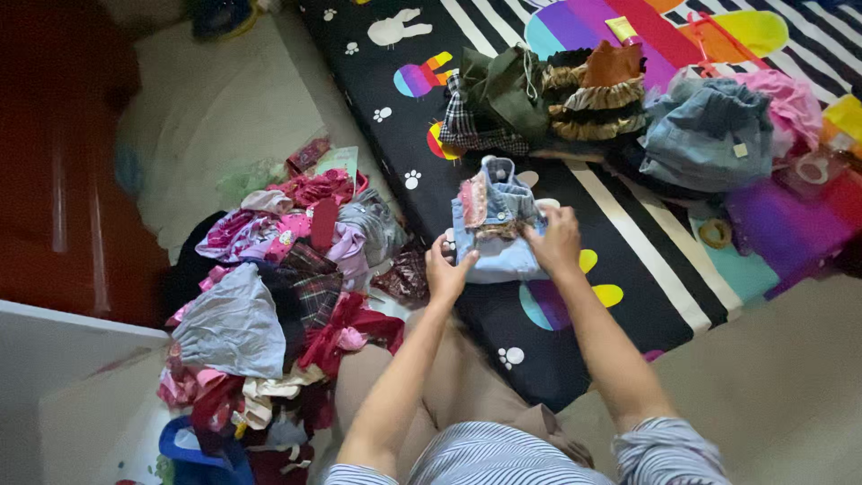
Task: The person folds items of clothing from a pile and places them into organized stacks on a colorful mat.
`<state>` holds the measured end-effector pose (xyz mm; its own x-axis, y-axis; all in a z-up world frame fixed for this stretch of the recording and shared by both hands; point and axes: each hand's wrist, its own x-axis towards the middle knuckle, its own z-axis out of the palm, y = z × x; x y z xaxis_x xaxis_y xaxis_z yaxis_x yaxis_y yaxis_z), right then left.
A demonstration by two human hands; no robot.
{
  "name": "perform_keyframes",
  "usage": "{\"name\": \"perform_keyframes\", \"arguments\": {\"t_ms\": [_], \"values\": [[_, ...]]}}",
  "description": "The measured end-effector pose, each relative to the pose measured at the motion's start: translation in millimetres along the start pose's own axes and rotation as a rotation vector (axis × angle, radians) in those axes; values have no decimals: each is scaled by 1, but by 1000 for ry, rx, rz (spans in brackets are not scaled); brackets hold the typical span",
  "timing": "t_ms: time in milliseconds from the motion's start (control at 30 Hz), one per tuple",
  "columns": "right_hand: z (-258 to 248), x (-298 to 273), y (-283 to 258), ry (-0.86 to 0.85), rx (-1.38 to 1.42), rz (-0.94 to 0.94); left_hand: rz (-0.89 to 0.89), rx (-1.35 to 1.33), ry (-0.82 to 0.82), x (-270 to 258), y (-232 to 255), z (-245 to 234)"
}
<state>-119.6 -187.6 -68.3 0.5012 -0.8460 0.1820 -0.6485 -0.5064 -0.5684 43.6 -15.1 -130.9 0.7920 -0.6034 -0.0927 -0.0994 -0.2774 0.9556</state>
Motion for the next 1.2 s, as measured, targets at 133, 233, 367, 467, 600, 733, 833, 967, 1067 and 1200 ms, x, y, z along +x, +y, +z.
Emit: {"name": "perform_keyframes", "arguments": {"t_ms": [133, 233, 367, 467, 600, 733, 833, 967, 1067, 1200], "values": [[15, 1, 16, 142, -88, 38, 125, 161, 47, 5, -33, 23], [14, 23, 12, -87, 76, 150, 102, 81, -83, 3, -34, 32], [-11, 16, 30, -337, 744, 409, 62, -432, -437, -15, -14, 26], [-49, 8, 75, -171, 845, 360, -194, -512, -527, -34, 1, 10], [-128, -25, 163, 111, 435, 366, -113, -515, -415, -34, -32, -44], [-180, -57, 198, 220, -22, 371, 184, -182, 95, -17, -83, -145], [-171, -72, 191, 165, -129, 426, 279, 340, 550, -24, -91, -236], [-153, -71, 171, 136, -134, 473, 244, 959, 1106, -41, -103, -313], [-124, -58, 139, 113, -199, 488, 6, 765, 1338, -36, -132, -364], [-114, -58, 117, 140, -377, 463, -558, 207, 1166, -32, -148, -413]]}}
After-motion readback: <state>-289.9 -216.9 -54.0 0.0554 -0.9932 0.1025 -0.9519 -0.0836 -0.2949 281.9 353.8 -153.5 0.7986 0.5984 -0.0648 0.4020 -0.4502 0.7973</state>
